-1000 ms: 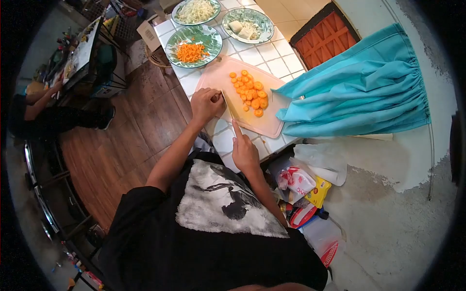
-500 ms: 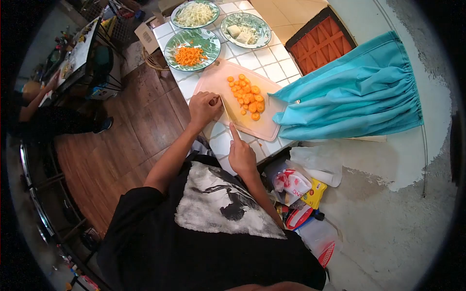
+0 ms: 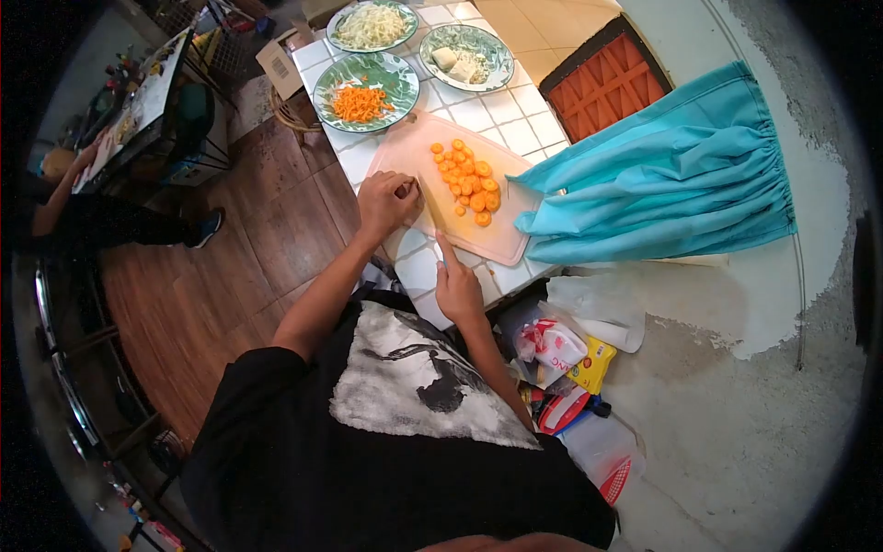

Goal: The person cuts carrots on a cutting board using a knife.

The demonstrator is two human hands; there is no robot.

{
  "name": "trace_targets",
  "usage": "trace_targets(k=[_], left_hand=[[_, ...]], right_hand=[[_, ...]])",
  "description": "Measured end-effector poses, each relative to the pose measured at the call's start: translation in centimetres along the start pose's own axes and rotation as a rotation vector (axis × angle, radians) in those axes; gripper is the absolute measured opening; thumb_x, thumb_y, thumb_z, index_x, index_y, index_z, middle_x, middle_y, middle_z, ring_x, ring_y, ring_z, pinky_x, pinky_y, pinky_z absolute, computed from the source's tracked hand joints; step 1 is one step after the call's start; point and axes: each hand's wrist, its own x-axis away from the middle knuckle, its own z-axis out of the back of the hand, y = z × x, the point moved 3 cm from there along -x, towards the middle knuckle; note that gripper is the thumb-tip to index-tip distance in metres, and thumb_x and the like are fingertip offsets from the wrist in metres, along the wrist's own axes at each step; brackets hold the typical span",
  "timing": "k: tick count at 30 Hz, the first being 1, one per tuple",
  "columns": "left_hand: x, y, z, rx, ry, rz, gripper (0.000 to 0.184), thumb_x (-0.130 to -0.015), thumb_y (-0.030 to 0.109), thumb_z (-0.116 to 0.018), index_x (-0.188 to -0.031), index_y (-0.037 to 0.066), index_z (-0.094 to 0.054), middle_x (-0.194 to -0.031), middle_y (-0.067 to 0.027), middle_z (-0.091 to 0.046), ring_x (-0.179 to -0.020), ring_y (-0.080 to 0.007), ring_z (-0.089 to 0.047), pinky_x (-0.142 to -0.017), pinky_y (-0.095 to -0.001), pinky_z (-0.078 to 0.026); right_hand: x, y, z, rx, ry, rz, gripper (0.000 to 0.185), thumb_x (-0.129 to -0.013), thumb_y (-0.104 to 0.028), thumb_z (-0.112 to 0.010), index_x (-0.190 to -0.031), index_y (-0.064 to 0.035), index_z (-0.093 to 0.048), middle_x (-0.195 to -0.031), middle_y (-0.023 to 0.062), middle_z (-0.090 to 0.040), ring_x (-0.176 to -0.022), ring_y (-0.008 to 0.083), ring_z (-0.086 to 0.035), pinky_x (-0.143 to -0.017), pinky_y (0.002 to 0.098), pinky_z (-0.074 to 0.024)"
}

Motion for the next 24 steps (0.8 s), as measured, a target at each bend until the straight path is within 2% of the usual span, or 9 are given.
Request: trace_targets(k=[3,6,13,15,18,20,24], left_hand=[[0.0,-0.2,-0.1,-0.002,-0.004,0.012,0.009,-0.078,0.018,-0.078,-0.081,0.009,-0.076,-0.070,-0.0062,-0.068,-0.067,-0.0250,-0.064,-0.064,-0.0385,-0.049],[0.0,-0.1,-0.1,0.002,-0.019,0.015,0.009,-0.078,0.018,-0.078,-0.080,0.009,-0.076,-0.070,-0.0060,-0.068,-0.067,-0.0248,-0.064,-0.065,-0.0381,-0.050],[0.2,-0.6,-0.4,0.033,0.008,0.012,0.008,-0.077,0.017,-0.078,-0.080,0.009,-0.076,-0.070,-0.0057,-0.068,-0.067,-0.0245,-0.065,-0.066,-0.0378,-0.050],[0.1,-0.5,-0.3,0.007,0.006,-0.023,0.009,-0.078,0.016,-0.079,-0.083,0.008,-0.077,-0.069,-0.0062,-0.067,-0.064,-0.0231,-0.064,-0.062,-0.0353,-0.050],[0.0,-0.2,-0.1,0.000,0.026,-0.031,0.010,-0.078,0.016,-0.079,-0.082,0.008,-0.076,-0.069,-0.0062,-0.067,-0.064,-0.0241,-0.064,-0.062,-0.0363,-0.051],[0.0,-0.3,-0.1,-0.006,0.017,-0.031,0.010,-0.078,0.016,-0.079,-0.082,0.008,-0.076,-0.069,-0.0063,-0.067,-0.065,-0.0246,-0.064,-0.063,-0.0366,-0.051],[0.1,-0.6,-0.3,-0.017,0.000,-0.001,0.010,-0.078,0.016,-0.080,-0.081,0.008,-0.075,-0.069,-0.0061,-0.067,-0.065,-0.0245,-0.065,-0.063,-0.0366,-0.051]], right_hand=[[1.6,0.9,0.1,0.002,-0.053,-0.034,0.061,-0.101,-0.012,-0.049,-0.159,-0.0200,-0.035,-0.098,0.0323,-0.067,-0.089,0.0521,-0.064,-0.077,0.0578,-0.0491],[2.2,1.3,0.2,0.003,0.018,0.035,0.059,-0.101,-0.012,-0.049,-0.158,-0.0197,-0.037,-0.097,0.0318,-0.067,-0.089,0.0516,-0.064,-0.077,0.0576,-0.0488],[1.1,-0.2,0.4,0.095,-0.060,-0.048,0.062,-0.101,-0.013,-0.050,-0.160,-0.0200,-0.033,-0.093,0.0311,-0.067,-0.088,0.0510,-0.065,-0.077,0.0586,-0.0489],[0.2,-0.7,0.1,0.114,-0.067,-0.053,0.062,-0.101,-0.013,-0.050,-0.160,-0.0201,-0.032,-0.094,0.0311,-0.067,-0.087,0.0510,-0.065,-0.077,0.0586,-0.0490],[-1.7,-1.3,-0.7,0.103,-0.055,-0.071,0.062,-0.100,-0.012,-0.050,-0.159,-0.0200,-0.033,-0.094,0.0312,-0.068,-0.087,0.0508,-0.065,-0.076,0.0585,-0.0495],[-2.9,-1.5,-1.1,0.116,0.042,0.003,0.062,-0.100,-0.011,-0.050,-0.159,-0.0201,-0.034,-0.094,0.0315,-0.068,-0.089,0.0506,-0.066,-0.076,0.0587,-0.0501],[-3.1,-1.3,-1.1,0.051,0.059,0.037,0.062,-0.100,-0.011,-0.050,-0.159,-0.0205,-0.034,-0.097,0.0318,-0.068,-0.090,0.0507,-0.065,-0.076,0.0587,-0.0503]])
